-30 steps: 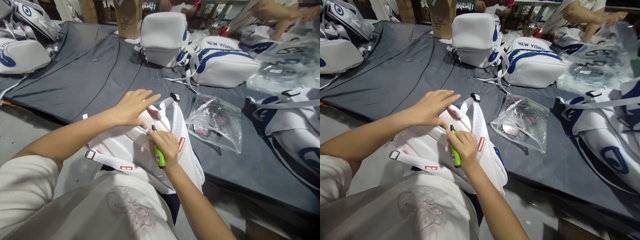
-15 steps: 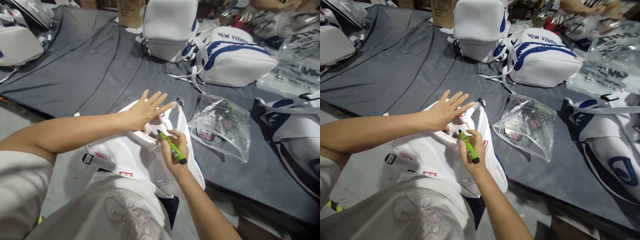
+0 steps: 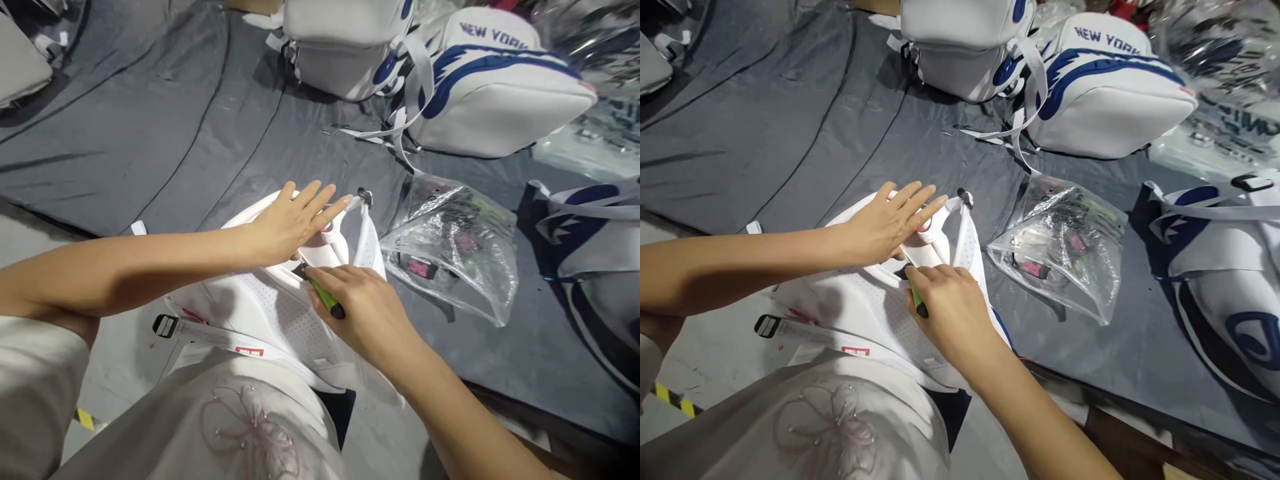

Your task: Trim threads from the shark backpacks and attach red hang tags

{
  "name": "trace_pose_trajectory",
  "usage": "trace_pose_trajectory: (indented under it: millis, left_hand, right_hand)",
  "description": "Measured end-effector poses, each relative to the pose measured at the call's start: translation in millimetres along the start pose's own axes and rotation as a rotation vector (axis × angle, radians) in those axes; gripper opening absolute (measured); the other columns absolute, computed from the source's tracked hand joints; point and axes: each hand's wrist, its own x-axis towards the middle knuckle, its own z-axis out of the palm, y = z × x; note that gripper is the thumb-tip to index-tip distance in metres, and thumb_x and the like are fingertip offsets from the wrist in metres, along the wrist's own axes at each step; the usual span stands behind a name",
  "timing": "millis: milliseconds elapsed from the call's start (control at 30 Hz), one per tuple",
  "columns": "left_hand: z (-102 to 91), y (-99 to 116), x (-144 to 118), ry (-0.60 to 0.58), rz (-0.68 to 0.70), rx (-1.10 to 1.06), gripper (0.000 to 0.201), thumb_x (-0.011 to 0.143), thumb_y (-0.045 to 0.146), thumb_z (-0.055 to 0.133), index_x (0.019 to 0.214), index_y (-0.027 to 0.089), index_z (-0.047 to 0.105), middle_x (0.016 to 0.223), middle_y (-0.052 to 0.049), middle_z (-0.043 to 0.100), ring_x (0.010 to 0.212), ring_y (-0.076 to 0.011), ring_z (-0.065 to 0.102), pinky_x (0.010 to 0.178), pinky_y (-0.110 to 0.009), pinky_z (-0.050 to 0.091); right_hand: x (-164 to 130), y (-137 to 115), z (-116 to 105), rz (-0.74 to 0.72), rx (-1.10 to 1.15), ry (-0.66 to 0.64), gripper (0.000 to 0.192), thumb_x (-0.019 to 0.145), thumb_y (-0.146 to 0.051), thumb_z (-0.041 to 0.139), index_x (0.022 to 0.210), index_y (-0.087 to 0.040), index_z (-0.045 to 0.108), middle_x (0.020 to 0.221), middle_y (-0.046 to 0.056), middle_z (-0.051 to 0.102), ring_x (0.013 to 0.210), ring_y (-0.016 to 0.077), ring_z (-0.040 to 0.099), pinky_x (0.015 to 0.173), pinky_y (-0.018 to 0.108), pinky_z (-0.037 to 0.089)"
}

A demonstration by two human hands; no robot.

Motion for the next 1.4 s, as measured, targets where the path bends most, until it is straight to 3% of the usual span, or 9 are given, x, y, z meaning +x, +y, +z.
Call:
trace_pose_trajectory:
  millis: [133,300,433,633,767,900,1067,1233,1400]
  left_hand:
    - [5.1,0,5,0.001,0.012,0.012,0.105,0.080,0.045,0.058,0.156,0.017,-0.009,0.163,-0.017,0.006,0.151,-0.0379,0.004,0.112,-0.064,0.017]
    - [7.2,3,5,0.049,-0.010,-0.010,0.096,0.085,0.040,0.056,0.157,0.014,-0.003,0.161,-0.018,0.015,0.147,-0.0363,0.021,0.111,-0.057,0.028]
    - [7.5,2,4,0.068,0.013,-0.093,0.091,0.090,0.042,0.052,0.157,0.017,-0.005,0.160,-0.018,0.019,0.143,-0.0402,0.027,0.111,-0.060,0.026]
    - [8.5,0,4,0.077,0.001,-0.192,0.089,0.092,0.043,0.049,0.157,0.021,-0.007,0.159,-0.014,0.021,0.141,-0.0394,0.028,0.113,-0.059,0.022]
    - [7.6,0,6,0.076,0.001,-0.211,0.087,0.090,0.042,0.048,0.157,0.020,-0.002,0.160,-0.014,0.021,0.141,-0.0405,0.027,0.112,-0.061,0.021]
    - [9.0,-1,8,0.071,-0.002,-0.167,0.084,0.088,0.039,0.050,0.156,0.013,0.007,0.159,-0.018,0.021,0.140,-0.0397,0.028,0.112,-0.057,0.023]
    - [14.5,-2,12,0.090,-0.007,-0.151,0.079,0.091,0.038,0.045,0.156,0.016,0.007,0.159,-0.015,0.022,0.140,-0.0386,0.029,0.112,-0.057,0.024]
    - [9.6,-1,15,0.064,-0.014,-0.145,0.074,0.092,0.036,0.045,0.154,0.008,0.016,0.155,-0.019,0.028,0.138,-0.0401,0.032,0.111,-0.057,0.026]
    - [0.3,-2,16,0.007,-0.001,-0.259,0.085,0.087,0.049,0.055,0.156,0.018,0.015,0.152,-0.017,0.034,0.136,-0.0443,0.034,0.109,-0.062,0.024]
  right_hand:
    - [-5,-4,8,-0.069,-0.173,0.072,0.026,0.090,-0.015,0.057,0.114,-0.013,0.067,0.105,0.008,0.075,0.091,0.0259,0.068,0.076,0.040,0.047]
    - [-9,4,15,-0.094,-0.122,0.140,0.025,0.092,-0.018,0.056,0.115,-0.013,0.066,0.108,0.006,0.074,0.093,0.0235,0.067,0.080,0.039,0.044]
    - [-11,6,14,-0.088,-0.066,0.178,0.027,0.093,-0.020,0.055,0.117,-0.013,0.064,0.108,0.008,0.074,0.095,0.0234,0.067,0.081,0.038,0.044]
    - [-18,10,8,-0.037,-0.014,0.140,0.028,0.092,-0.023,0.053,0.117,-0.018,0.064,0.105,0.008,0.074,0.089,0.0236,0.067,0.080,0.039,0.043]
    - [-9,9,7,-0.015,0.097,0.103,0.028,0.091,-0.024,0.053,0.117,-0.022,0.064,0.102,0.006,0.075,0.088,0.0220,0.067,0.081,0.038,0.043]
    - [3,3,5,0.000,0.018,0.032,0.021,0.090,-0.023,0.053,0.104,-0.020,0.068,0.091,0.006,0.075,0.084,0.0239,0.066,0.079,0.039,0.040]
    - [-3,4,6,-0.006,-0.102,0.088,0.025,0.092,-0.020,0.050,0.111,-0.018,0.067,0.099,0.006,0.076,0.088,0.0250,0.066,0.082,0.040,0.037]
    - [-10,7,9,0.008,-0.088,0.108,0.027,0.093,-0.021,0.050,0.115,-0.020,0.065,0.102,0.006,0.076,0.092,0.0243,0.066,0.082,0.039,0.038]
    - [-9,4,10,0.033,-0.072,0.120,0.027,0.093,-0.022,0.050,0.115,-0.019,0.066,0.100,0.007,0.076,0.092,0.0241,0.066,0.082,0.039,0.039]
